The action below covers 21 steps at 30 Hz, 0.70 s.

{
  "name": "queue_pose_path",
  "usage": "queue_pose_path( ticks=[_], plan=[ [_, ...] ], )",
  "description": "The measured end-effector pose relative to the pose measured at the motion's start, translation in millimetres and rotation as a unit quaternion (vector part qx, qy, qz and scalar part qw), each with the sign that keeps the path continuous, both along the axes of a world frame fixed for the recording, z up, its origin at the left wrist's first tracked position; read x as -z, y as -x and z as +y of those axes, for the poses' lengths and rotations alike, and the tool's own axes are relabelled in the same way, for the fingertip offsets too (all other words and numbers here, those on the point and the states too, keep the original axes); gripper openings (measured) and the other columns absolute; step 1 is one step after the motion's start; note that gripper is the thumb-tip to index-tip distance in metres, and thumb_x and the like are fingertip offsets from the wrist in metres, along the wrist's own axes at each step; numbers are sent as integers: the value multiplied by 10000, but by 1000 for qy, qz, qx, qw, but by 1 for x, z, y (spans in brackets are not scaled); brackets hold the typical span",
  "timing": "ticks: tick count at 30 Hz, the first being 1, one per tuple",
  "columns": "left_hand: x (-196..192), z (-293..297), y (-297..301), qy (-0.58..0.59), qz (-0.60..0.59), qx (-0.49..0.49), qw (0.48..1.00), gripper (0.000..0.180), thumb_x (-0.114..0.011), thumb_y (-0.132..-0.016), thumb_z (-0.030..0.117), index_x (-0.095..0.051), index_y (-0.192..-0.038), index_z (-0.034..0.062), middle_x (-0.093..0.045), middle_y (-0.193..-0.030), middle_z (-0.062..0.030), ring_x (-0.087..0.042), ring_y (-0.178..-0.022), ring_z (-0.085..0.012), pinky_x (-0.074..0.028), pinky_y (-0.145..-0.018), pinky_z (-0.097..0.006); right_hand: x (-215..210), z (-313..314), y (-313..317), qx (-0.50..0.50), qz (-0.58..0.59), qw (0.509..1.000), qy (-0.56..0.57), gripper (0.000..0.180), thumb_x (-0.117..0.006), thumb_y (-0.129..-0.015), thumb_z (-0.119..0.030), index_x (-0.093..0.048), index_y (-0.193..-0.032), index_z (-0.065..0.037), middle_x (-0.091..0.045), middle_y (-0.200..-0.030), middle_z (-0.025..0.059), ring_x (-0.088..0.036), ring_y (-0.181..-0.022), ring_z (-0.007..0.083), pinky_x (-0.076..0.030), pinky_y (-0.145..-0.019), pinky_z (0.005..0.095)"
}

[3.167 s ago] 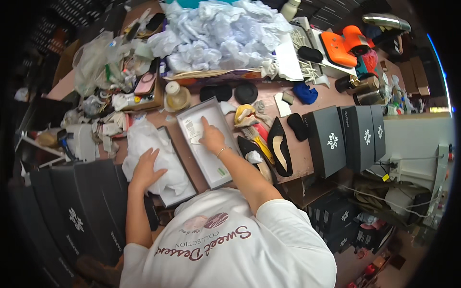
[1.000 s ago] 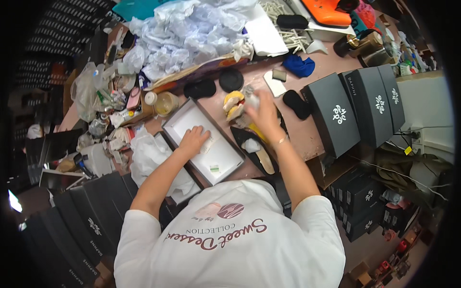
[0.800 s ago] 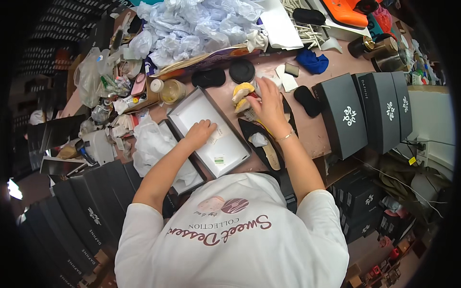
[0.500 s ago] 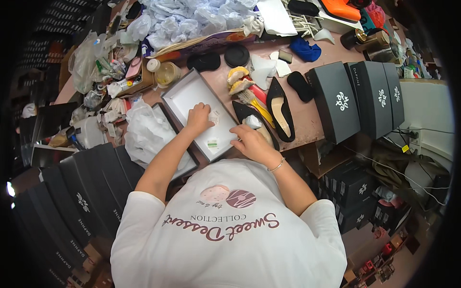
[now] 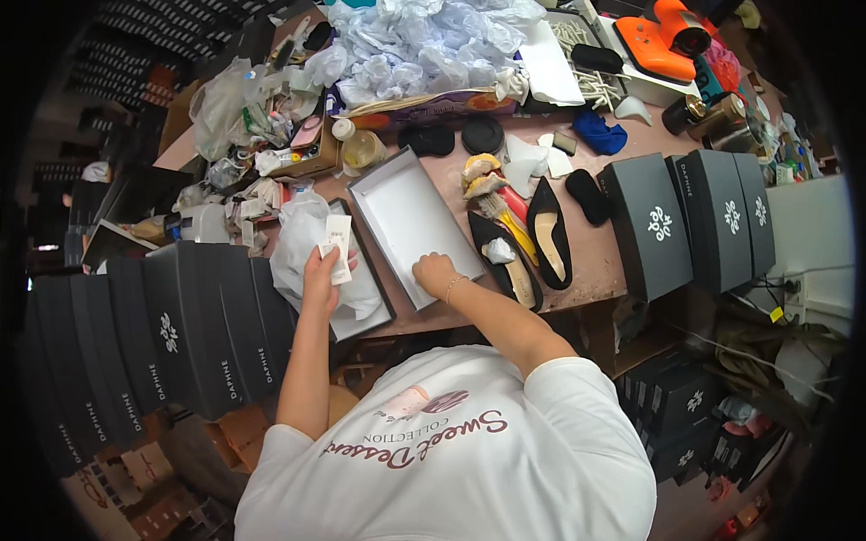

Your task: Packing high-heeled shoes into boxes with protective paper and foam inserts.

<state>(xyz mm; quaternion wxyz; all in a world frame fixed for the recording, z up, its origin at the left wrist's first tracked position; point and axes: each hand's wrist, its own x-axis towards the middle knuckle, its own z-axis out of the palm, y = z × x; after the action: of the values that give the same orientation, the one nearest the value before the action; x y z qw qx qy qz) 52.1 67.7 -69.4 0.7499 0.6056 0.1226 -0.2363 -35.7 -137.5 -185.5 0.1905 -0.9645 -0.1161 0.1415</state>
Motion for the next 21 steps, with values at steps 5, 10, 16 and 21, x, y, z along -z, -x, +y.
queue_pose_path(
  ticks=[5, 10, 16, 21],
  plan=[
    [35, 31, 35, 108, 71, 8, 992, 358, -482, -972, 200, -418, -1280, 28, -565, -1157, -123, -623, -967, -265, -541, -794, -389, -86, 23, 4, 216, 6, 937, -274, 126, -587, -818, -153, -586, -858, -34, -644, -823, 174, -633, -753, 355, -496, -659, 439],
    [44, 30, 62, 254, 219, 36, 941, 336, -489, -978, 266, -471, -1233, 47, -579, -1086, -92, -606, -954, -212, -516, -826, -351, -105, 99, 20, 148, -88, 965, -200, 260, -653, -786, -203, -576, -966, -31, -600, -933, 161, -609, -840, 355, -497, -709, 419],
    [89, 59, 35, 212, 168, 3, 963, 288, -591, -924, 148, -509, -1155, -5, -589, -988, -109, -606, -843, -195, -539, -714, -280, -113, 33, 76, 146, -137, 979, 34, 411, -673, -771, -232, -572, -1146, -97, -588, -1086, 116, -505, -1135, 320, -345, -1003, 486],
    [136, 67, -2, 229, 232, -85, 941, 306, -595, -913, 110, -503, -1171, -26, -582, -995, -119, -606, -838, -213, -564, -730, -306, -119, 25, 93, 47, -23, 999, 8, 144, -619, -791, -180, -661, -913, -116, -617, -805, 69, -581, -931, 243, -286, -1043, 535]
  ],
)
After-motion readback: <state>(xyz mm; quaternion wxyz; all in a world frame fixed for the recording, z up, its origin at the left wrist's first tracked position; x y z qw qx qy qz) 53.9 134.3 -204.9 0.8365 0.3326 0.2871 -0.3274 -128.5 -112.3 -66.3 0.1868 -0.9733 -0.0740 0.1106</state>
